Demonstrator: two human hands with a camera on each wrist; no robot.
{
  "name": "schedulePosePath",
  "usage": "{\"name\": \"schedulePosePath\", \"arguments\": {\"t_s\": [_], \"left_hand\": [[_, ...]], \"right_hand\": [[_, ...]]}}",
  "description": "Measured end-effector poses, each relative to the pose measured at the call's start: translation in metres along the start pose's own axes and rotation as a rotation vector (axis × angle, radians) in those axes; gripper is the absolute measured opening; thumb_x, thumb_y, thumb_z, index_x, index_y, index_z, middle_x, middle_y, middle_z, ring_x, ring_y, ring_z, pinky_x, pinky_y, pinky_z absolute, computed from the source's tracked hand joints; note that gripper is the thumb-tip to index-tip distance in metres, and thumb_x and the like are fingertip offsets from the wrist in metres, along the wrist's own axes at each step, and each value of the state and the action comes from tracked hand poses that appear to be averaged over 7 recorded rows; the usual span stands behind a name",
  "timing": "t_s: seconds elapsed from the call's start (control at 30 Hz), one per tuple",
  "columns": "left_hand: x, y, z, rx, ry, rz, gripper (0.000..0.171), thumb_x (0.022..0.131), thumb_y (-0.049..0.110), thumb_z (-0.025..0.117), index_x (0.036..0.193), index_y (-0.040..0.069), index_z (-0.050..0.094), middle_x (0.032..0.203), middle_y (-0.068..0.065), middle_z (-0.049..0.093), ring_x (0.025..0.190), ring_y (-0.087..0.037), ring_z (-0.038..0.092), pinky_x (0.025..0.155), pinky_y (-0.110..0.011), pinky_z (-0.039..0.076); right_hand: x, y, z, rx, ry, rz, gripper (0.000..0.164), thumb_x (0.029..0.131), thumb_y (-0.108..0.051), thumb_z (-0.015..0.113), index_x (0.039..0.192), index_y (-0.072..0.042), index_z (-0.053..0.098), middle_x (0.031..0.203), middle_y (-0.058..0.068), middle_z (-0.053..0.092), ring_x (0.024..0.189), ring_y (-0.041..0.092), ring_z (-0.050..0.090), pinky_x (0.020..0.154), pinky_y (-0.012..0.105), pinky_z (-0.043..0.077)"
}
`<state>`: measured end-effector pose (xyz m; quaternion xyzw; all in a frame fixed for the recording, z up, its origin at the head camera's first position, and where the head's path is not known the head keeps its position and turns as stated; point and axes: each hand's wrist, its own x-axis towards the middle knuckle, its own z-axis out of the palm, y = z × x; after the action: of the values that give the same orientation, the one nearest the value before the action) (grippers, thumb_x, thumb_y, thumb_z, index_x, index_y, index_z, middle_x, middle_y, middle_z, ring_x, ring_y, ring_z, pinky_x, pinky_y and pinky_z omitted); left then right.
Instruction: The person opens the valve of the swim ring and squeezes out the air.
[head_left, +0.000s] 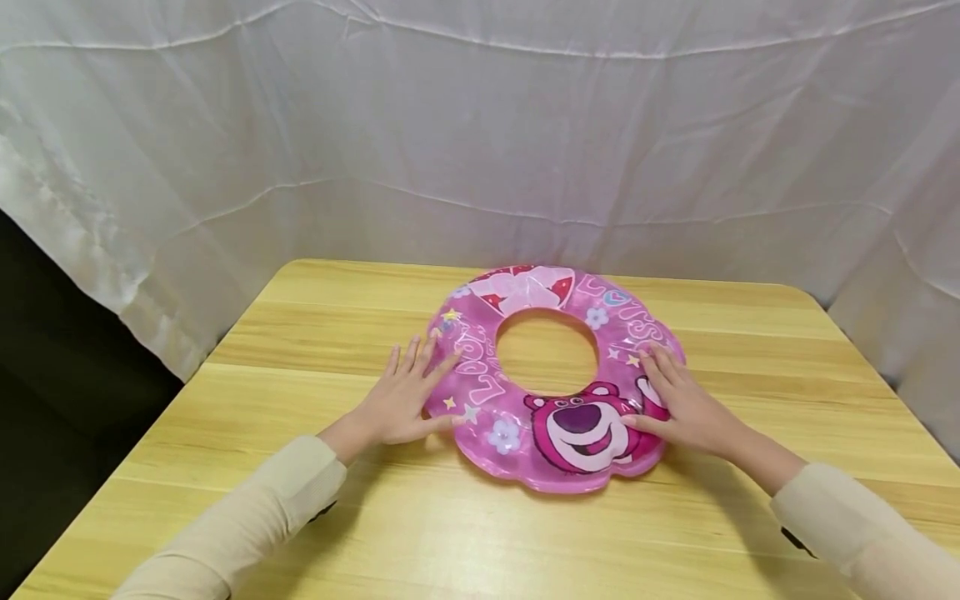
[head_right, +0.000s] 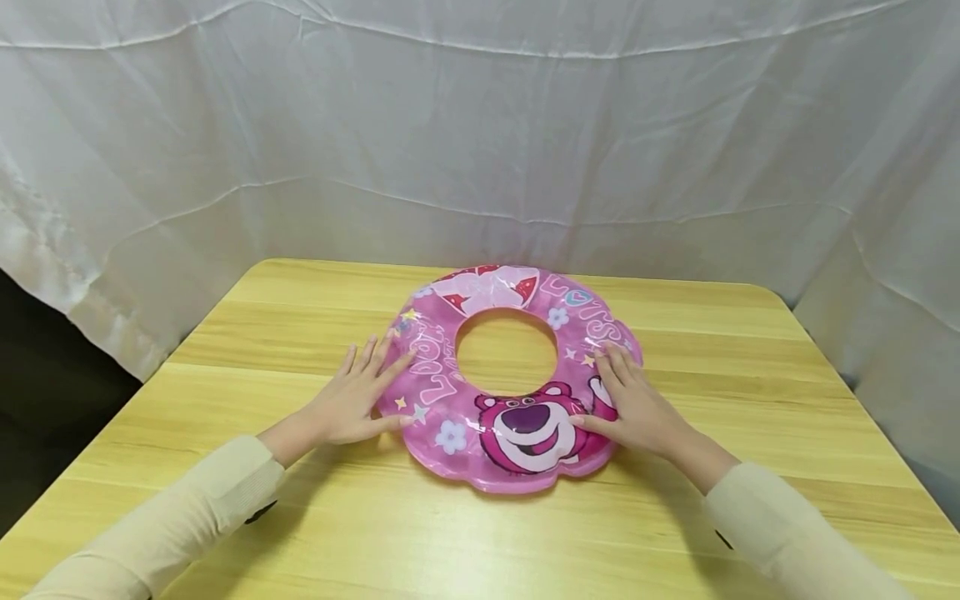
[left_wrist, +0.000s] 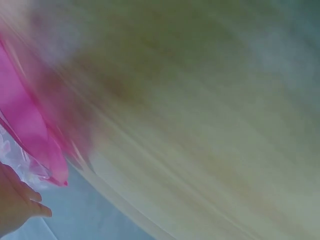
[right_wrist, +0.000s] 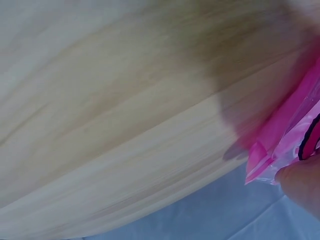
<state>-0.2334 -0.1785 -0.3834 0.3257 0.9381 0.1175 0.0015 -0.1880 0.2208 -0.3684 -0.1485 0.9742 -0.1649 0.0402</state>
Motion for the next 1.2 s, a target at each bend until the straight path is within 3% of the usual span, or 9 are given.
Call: {"name": "schedulePosePath", "arguments": {"t_s": [0.37, 0.53, 0.77, 1.03, 1.2], "left_hand": [[-0.001, -0.029, -0.007, 0.006, 0.020, 0.043, 0.091, 0.085, 0.060, 0.048, 0.151, 0.014, 0.006, 0.156, -0.020, -0.002, 0.142, -0.042, 0.003, 0.114, -0.058, 0.004], [0.004, -0.039, -0.008, -0.025, 0.019, 0.009, 0.092, 0.086, 0.061, 0.046, 0.151, 0.013, 0.001, 0.155, -0.019, -0.003, 0.142, -0.041, 0.002, 0.114, -0.058, 0.005], [0.022, -0.049, -0.010, -0.080, -0.018, -0.068, 0.095, 0.085, 0.067, 0.043, 0.150, 0.017, -0.004, 0.155, -0.016, -0.010, 0.143, -0.038, -0.001, 0.115, -0.054, 0.004], [0.044, -0.057, -0.011, -0.113, -0.033, -0.034, 0.097, 0.084, 0.070, 0.040, 0.150, 0.016, -0.005, 0.155, -0.018, -0.008, 0.143, -0.038, -0.002, 0.115, -0.054, 0.004], [0.054, -0.062, -0.009, -0.134, -0.045, -0.001, 0.098, 0.083, 0.070, 0.042, 0.150, 0.012, 0.000, 0.156, -0.018, -0.005, 0.144, -0.037, -0.002, 0.115, -0.053, 0.003]], "right_hand": [[-0.005, -0.005, -0.007, 0.047, -0.009, 0.017, 0.101, 0.079, -0.050, 0.066, 0.147, 0.002, 0.010, 0.155, 0.023, -0.002, 0.139, 0.048, 0.003, 0.103, 0.070, 0.017], [-0.004, -0.004, -0.006, 0.038, -0.012, 0.020, 0.101, 0.079, -0.049, 0.066, 0.147, 0.003, 0.012, 0.155, 0.024, -0.001, 0.139, 0.048, 0.004, 0.101, 0.070, 0.018], [-0.004, -0.004, -0.005, 0.030, 0.011, 0.012, 0.100, 0.078, -0.046, 0.069, 0.148, 0.000, 0.014, 0.154, 0.025, 0.002, 0.139, 0.049, 0.005, 0.100, 0.071, 0.021], [-0.006, -0.005, -0.004, 0.038, 0.041, 0.038, 0.101, 0.075, -0.043, 0.072, 0.150, -0.010, 0.012, 0.154, 0.026, -0.001, 0.139, 0.049, 0.000, 0.096, 0.074, 0.022], [-0.005, -0.006, -0.004, 0.067, 0.061, 0.042, 0.103, 0.075, -0.041, 0.073, 0.149, -0.004, 0.011, 0.153, 0.028, 0.004, 0.139, 0.049, 0.001, 0.099, 0.073, 0.018]]}}
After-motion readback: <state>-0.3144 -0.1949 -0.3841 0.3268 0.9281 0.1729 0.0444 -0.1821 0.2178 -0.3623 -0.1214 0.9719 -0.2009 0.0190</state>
